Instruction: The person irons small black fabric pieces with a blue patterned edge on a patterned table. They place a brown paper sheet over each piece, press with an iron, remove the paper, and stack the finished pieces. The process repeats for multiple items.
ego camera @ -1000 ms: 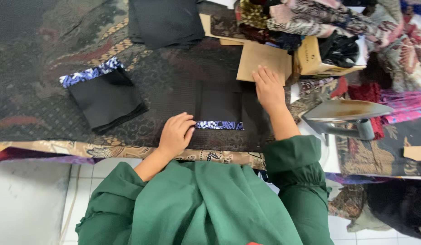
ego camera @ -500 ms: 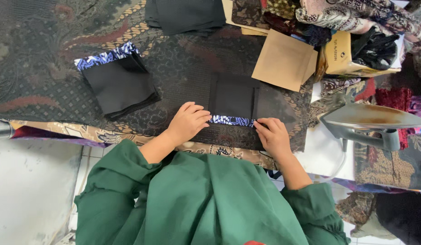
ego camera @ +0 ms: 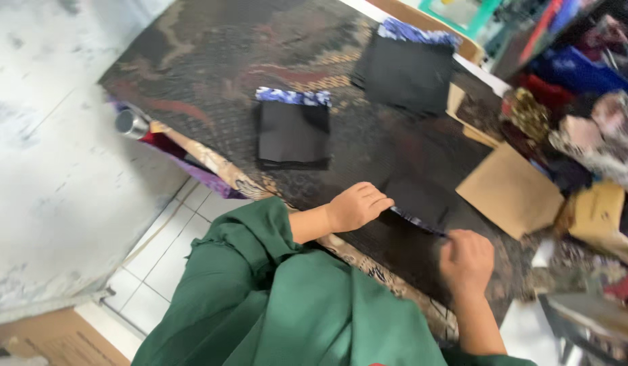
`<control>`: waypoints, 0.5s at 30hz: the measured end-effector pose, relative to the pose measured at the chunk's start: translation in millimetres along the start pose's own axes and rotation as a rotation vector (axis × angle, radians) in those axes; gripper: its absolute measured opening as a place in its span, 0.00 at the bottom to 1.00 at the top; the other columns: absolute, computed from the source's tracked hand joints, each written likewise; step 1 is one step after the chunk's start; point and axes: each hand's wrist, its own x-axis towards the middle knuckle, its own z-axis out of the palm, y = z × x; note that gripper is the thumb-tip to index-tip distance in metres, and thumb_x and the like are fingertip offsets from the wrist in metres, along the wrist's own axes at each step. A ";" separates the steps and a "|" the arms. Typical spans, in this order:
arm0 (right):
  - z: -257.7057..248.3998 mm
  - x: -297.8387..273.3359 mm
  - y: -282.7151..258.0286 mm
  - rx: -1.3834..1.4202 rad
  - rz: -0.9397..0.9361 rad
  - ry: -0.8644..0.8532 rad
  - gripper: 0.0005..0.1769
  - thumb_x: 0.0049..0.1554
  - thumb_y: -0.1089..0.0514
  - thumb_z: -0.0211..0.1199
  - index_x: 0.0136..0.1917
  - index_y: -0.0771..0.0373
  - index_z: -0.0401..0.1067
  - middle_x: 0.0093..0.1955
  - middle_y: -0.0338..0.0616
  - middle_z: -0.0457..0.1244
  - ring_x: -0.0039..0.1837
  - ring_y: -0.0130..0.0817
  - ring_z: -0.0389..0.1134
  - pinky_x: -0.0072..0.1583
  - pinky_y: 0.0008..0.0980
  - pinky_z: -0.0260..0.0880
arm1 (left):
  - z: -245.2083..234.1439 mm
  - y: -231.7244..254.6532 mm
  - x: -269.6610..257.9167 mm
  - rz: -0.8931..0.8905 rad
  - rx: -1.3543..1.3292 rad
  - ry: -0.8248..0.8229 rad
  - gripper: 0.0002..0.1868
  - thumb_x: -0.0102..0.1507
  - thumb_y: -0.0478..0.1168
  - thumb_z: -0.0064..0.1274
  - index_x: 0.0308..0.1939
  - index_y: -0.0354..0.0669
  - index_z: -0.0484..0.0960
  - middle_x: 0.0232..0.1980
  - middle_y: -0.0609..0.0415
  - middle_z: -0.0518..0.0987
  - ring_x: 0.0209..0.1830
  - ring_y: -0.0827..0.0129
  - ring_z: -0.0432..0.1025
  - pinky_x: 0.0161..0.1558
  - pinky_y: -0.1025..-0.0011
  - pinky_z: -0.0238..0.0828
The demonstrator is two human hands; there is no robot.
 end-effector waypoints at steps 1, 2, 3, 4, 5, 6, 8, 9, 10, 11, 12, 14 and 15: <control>3.5 9.4 -0.5 0.045 0.038 0.056 0.12 0.51 0.68 0.65 0.49 0.62 0.73 0.52 0.48 0.68 0.57 0.47 0.69 0.61 0.42 0.68 | -9.0 -2.6 2.6 -0.019 -0.002 0.053 0.14 0.64 0.35 0.54 0.53 0.39 0.80 0.48 0.55 0.78 0.50 0.62 0.73 0.58 0.63 0.69; 5.3 17.7 -3.2 0.084 0.084 0.111 0.11 0.54 0.69 0.64 0.51 0.62 0.72 0.53 0.48 0.68 0.57 0.47 0.69 0.62 0.42 0.68 | -19.5 -5.8 5.9 -0.039 0.001 0.074 0.13 0.63 0.35 0.55 0.52 0.41 0.79 0.49 0.54 0.78 0.50 0.61 0.73 0.57 0.62 0.71; 9.8 29.4 -7.5 0.186 0.130 0.151 0.10 0.57 0.69 0.64 0.53 0.63 0.71 0.53 0.48 0.67 0.57 0.44 0.69 0.62 0.39 0.69 | -30.6 -10.3 11.0 -0.060 0.003 0.096 0.13 0.62 0.35 0.55 0.51 0.42 0.79 0.49 0.54 0.78 0.51 0.59 0.74 0.57 0.62 0.72; 14.4 42.9 -13.5 0.283 0.180 0.191 0.08 0.61 0.69 0.63 0.55 0.65 0.70 0.54 0.49 0.67 0.57 0.41 0.70 0.62 0.36 0.69 | -41.7 -13.8 17.4 -0.074 -0.001 0.117 0.13 0.61 0.35 0.56 0.50 0.44 0.78 0.50 0.53 0.77 0.51 0.58 0.74 0.56 0.61 0.73; 18.0 59.1 -20.3 0.381 0.231 0.230 0.08 0.65 0.68 0.63 0.57 0.66 0.68 0.54 0.49 0.67 0.57 0.38 0.70 0.62 0.33 0.70 | -54.9 -16.2 22.1 -0.137 -0.036 0.154 0.13 0.61 0.33 0.55 0.50 0.43 0.78 0.49 0.52 0.77 0.49 0.57 0.74 0.54 0.61 0.74; 19.2 76.7 -28.3 0.420 0.201 0.230 0.05 0.66 0.70 0.60 0.55 0.67 0.69 0.55 0.50 0.67 0.54 0.36 0.68 0.57 0.30 0.68 | -70.8 -18.6 24.7 -0.196 -0.074 0.190 0.14 0.60 0.32 0.55 0.49 0.43 0.77 0.49 0.51 0.77 0.48 0.55 0.75 0.51 0.62 0.74; 20.3 115.3 -47.6 0.500 0.144 0.229 0.05 0.67 0.73 0.54 0.51 0.68 0.69 0.55 0.51 0.67 0.48 0.32 0.64 0.47 0.23 0.63 | -101.1 -23.9 28.9 -0.337 -0.152 0.262 0.13 0.61 0.30 0.54 0.49 0.43 0.78 0.48 0.51 0.77 0.44 0.57 0.75 0.46 0.64 0.75; 20.9 134.6 -58.7 0.518 0.074 0.225 0.06 0.66 0.74 0.54 0.51 0.68 0.70 0.54 0.50 0.67 0.50 0.32 0.66 0.50 0.24 0.65 | -114.6 -27.2 29.9 -0.419 -0.191 0.298 0.11 0.63 0.29 0.53 0.49 0.43 0.79 0.48 0.51 0.77 0.42 0.59 0.76 0.43 0.67 0.75; 22.3 152.2 -70.9 0.537 0.008 0.219 0.07 0.65 0.74 0.54 0.51 0.68 0.70 0.53 0.49 0.66 0.52 0.33 0.67 0.54 0.25 0.66 | -127.0 -30.6 28.6 -0.503 -0.233 0.331 0.10 0.65 0.28 0.53 0.49 0.43 0.80 0.47 0.52 0.77 0.40 0.61 0.76 0.41 0.69 0.75; 27.1 170.3 -83.6 0.555 -0.057 0.212 0.09 0.64 0.75 0.53 0.51 0.68 0.71 0.51 0.49 0.66 0.55 0.34 0.69 0.57 0.25 0.68 | -138.4 -37.4 26.4 -0.564 -0.263 0.364 0.10 0.65 0.28 0.53 0.49 0.42 0.80 0.47 0.52 0.77 0.38 0.65 0.76 0.39 0.70 0.75; 33.8 186.9 -96.1 0.682 0.012 0.148 0.08 0.64 0.75 0.54 0.52 0.68 0.71 0.53 0.46 0.66 0.56 0.30 0.69 0.59 0.25 0.69 | -148.5 -47.3 22.9 -0.626 -0.293 0.396 0.10 0.65 0.28 0.53 0.49 0.41 0.81 0.47 0.52 0.78 0.36 0.68 0.75 0.37 0.71 0.74; 53.7 220.7 -115.8 0.884 0.122 0.033 0.07 0.63 0.73 0.57 0.52 0.67 0.72 0.55 0.42 0.66 0.56 0.23 0.68 0.58 0.23 0.70 | -162.7 -74.0 12.3 -0.764 -0.368 0.436 0.10 0.65 0.28 0.53 0.49 0.40 0.81 0.47 0.53 0.79 0.34 0.74 0.75 0.35 0.74 0.73; 67.0 236.5 -124.1 0.959 0.162 -0.017 0.07 0.61 0.72 0.59 0.52 0.67 0.72 0.54 0.40 0.67 0.55 0.20 0.68 0.55 0.22 0.70 | -166.9 -90.8 5.4 -0.840 -0.411 0.444 0.10 0.64 0.29 0.53 0.50 0.40 0.81 0.48 0.53 0.80 0.32 0.76 0.74 0.35 0.75 0.72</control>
